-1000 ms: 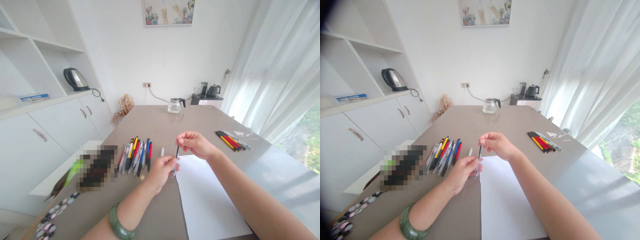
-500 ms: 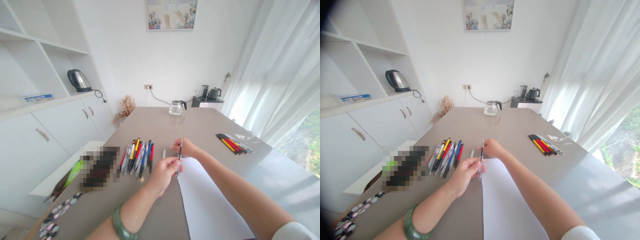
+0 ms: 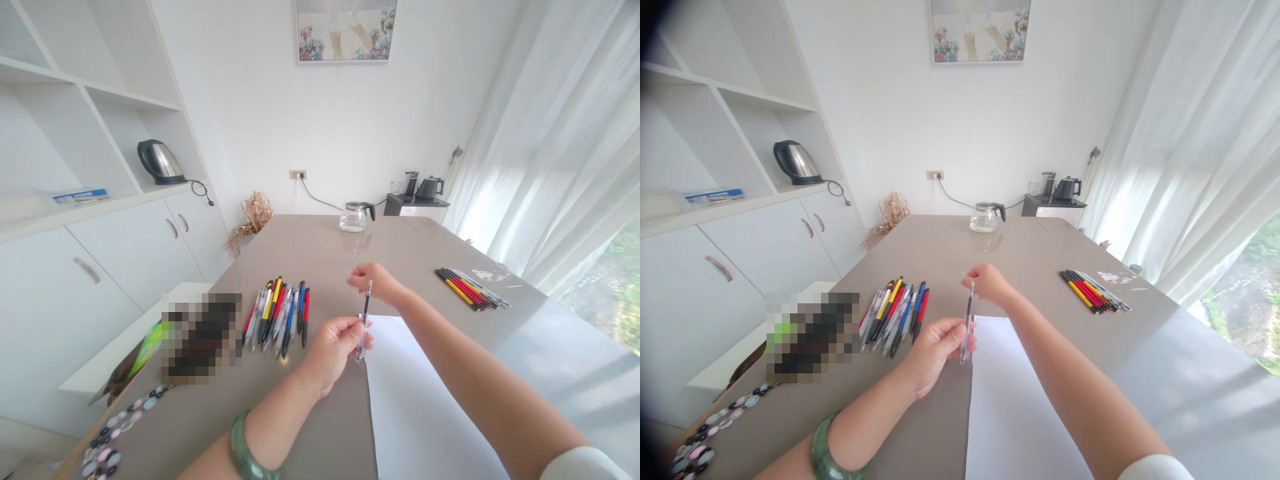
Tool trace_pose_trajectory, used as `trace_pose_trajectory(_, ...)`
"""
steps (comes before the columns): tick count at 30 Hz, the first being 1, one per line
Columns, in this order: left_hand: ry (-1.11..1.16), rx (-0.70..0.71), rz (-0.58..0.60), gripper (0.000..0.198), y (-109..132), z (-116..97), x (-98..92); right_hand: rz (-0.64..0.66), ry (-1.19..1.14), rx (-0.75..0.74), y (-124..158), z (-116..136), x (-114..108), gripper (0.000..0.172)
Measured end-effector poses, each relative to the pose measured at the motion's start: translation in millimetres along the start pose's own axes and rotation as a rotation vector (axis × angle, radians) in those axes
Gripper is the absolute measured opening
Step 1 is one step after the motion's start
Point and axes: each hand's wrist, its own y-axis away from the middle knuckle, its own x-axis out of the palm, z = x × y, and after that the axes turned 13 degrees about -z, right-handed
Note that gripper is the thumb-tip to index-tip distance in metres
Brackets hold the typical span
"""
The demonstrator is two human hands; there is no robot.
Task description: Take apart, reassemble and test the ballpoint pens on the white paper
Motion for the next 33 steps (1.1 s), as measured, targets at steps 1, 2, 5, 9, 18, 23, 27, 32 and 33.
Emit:
trace_pose_trajectory(1, -0.002, -0.003, 0.001, 0.036, 0.1, 0.1, 0.1, -0.036, -0.045, -0.004, 2.4, 2.6, -14.2, 0.023)
trace_pose_trajectory(2, -0.004, -0.004, 0.003, 0.035, 0.1, 0.2, 0.2, -0.083, -0.113, -0.013, 6.2, 6.1, -28.1, 0.026)
trace_pose_trajectory(5, -0.017, -0.008, 0.01, 0.034, 0.0, 0.6, 0.5, -0.177, -0.539, -0.072, 25.3, 19.6, -60.2, 0.027)
trace_pose_trajectory(9, -0.024, -0.002, 0.021, 0.034, -0.8, 0.8, 0.6, -0.203, -0.711, -0.102, 51.6, 32.9, -73.3, 0.028)
trace_pose_trajectory(18, -0.037, 0.011, 0.019, 0.035, -1.3, 0.0, 0.7, -0.194, -0.753, -0.112, 57.4, 31.9, -65.8, 0.025)
trace_pose_trajectory(23, -0.05, 0.018, 0.019, 0.036, -1.1, -0.6, 1.3, -0.177, -0.761, -0.106, 57.1, 31.5, -63.9, 0.026)
trace_pose_trajectory(27, -0.048, 0.016, 0.017, 0.037, -1.3, -0.5, 1.2, -0.15, -0.758, -0.098, 56.7, 31.3, -61.6, 0.028)
trace_pose_trajectory(32, -0.063, 0.025, 0.018, 0.035, -1.5, 0.1, 1.0, -0.067, -0.727, -0.095, 58.1, 30.6, -60.4, 0.025)
trace_pose_trajectory(33, -0.065, 0.027, 0.018, 0.035, -1.4, 0.1, 1.0, -0.053, -0.722, -0.095, 58.5, 30.2, -60.2, 0.025)
